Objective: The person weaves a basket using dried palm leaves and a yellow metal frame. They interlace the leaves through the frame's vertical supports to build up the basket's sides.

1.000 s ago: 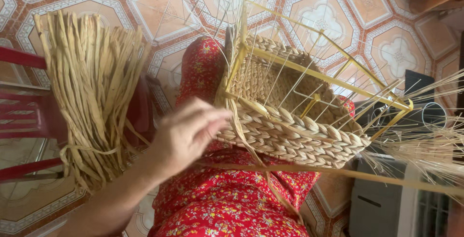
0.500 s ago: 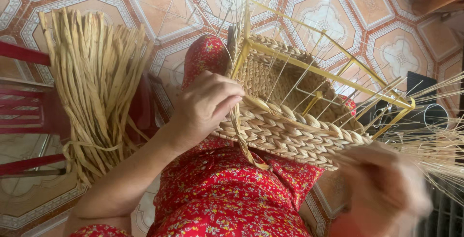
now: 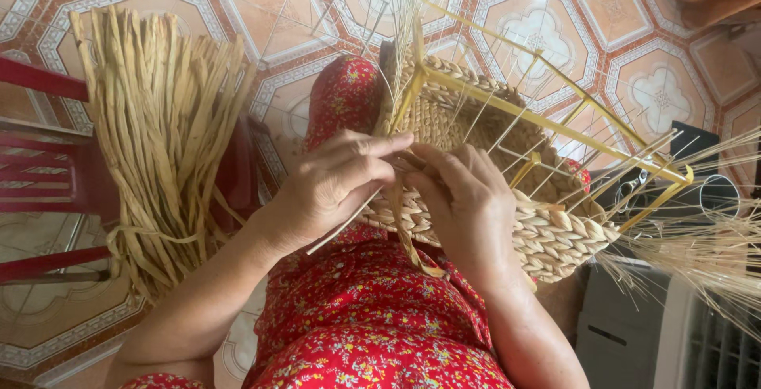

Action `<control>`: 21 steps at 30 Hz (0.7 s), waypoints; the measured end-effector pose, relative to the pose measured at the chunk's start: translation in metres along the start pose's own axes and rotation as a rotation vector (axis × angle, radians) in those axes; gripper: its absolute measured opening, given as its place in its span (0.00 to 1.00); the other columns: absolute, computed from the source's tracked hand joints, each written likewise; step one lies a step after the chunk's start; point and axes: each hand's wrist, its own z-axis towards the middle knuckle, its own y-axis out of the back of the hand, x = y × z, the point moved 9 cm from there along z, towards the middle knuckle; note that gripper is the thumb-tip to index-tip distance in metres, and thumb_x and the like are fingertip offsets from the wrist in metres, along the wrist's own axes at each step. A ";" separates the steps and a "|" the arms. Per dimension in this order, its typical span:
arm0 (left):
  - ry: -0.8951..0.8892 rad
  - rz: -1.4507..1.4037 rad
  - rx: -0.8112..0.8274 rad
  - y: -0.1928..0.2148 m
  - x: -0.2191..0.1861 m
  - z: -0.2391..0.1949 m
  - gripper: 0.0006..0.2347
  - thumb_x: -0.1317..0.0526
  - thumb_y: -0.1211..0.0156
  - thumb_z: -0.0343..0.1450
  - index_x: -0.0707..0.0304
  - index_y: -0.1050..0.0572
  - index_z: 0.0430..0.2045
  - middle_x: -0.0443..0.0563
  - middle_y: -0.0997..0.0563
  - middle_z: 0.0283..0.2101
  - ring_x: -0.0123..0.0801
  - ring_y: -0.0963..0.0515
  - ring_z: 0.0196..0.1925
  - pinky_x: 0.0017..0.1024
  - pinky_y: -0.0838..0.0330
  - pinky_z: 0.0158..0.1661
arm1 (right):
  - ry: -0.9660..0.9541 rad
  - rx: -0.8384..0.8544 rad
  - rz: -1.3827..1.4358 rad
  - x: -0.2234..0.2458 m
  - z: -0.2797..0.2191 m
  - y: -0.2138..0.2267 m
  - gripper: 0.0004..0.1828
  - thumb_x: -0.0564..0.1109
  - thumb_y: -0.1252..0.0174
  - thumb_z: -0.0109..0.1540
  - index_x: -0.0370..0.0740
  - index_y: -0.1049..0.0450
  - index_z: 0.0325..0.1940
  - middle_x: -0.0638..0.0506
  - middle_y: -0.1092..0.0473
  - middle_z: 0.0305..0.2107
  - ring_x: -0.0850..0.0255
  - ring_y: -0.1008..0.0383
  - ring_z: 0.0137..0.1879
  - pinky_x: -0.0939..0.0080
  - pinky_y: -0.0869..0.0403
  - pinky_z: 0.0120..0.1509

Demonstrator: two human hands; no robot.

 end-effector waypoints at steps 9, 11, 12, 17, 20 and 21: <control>0.204 0.105 0.039 -0.012 0.016 0.010 0.06 0.70 0.36 0.70 0.65 0.29 0.31 0.49 0.21 0.27 0.27 0.20 0.28 0.22 0.22 0.27 | 0.148 -0.165 -0.192 0.009 -0.007 0.009 0.10 0.44 0.34 0.62 0.40 0.28 0.41 0.53 0.34 0.31 0.57 0.34 0.38 0.55 0.35 0.43; 0.219 0.034 0.091 -0.019 0.022 0.016 0.06 0.70 0.40 0.73 0.66 0.32 0.32 0.50 0.20 0.27 0.25 0.19 0.26 0.17 0.22 0.23 | 0.163 -0.097 -0.224 0.012 -0.019 0.004 0.14 0.49 0.31 0.57 0.40 0.27 0.38 0.52 0.34 0.27 0.58 0.36 0.32 0.56 0.37 0.36; 0.227 -0.010 0.119 -0.022 0.024 0.019 0.05 0.69 0.41 0.74 0.67 0.33 0.33 0.50 0.20 0.28 0.25 0.19 0.26 0.16 0.21 0.23 | 0.168 -0.064 -0.240 0.013 -0.024 0.000 0.17 0.51 0.29 0.54 0.40 0.26 0.36 0.52 0.34 0.25 0.59 0.38 0.30 0.56 0.38 0.32; 0.497 -0.226 0.469 -0.039 0.045 0.022 0.01 0.67 0.51 0.75 0.64 0.33 0.35 0.49 0.20 0.24 0.22 0.18 0.22 0.14 0.23 0.20 | 0.120 0.082 -0.020 0.012 -0.037 -0.008 0.11 0.39 0.36 0.54 0.39 0.29 0.39 0.48 0.29 0.34 0.57 0.28 0.40 0.53 0.29 0.41; 0.255 -0.282 0.563 -0.041 0.023 0.033 0.03 0.65 0.49 0.76 0.63 0.29 0.39 0.49 0.19 0.24 0.21 0.19 0.20 0.12 0.23 0.18 | -0.127 0.167 0.279 -0.019 -0.029 0.018 0.10 0.34 0.40 0.60 0.38 0.28 0.45 0.54 0.24 0.35 0.66 0.19 0.40 0.64 0.19 0.42; 0.243 -0.208 0.517 -0.039 0.023 0.034 0.03 0.64 0.48 0.75 0.63 0.28 0.37 0.48 0.20 0.22 0.22 0.21 0.18 0.12 0.25 0.16 | -0.157 0.116 0.223 -0.026 -0.024 0.034 0.11 0.32 0.40 0.59 0.37 0.26 0.45 0.53 0.24 0.35 0.66 0.20 0.39 0.65 0.20 0.40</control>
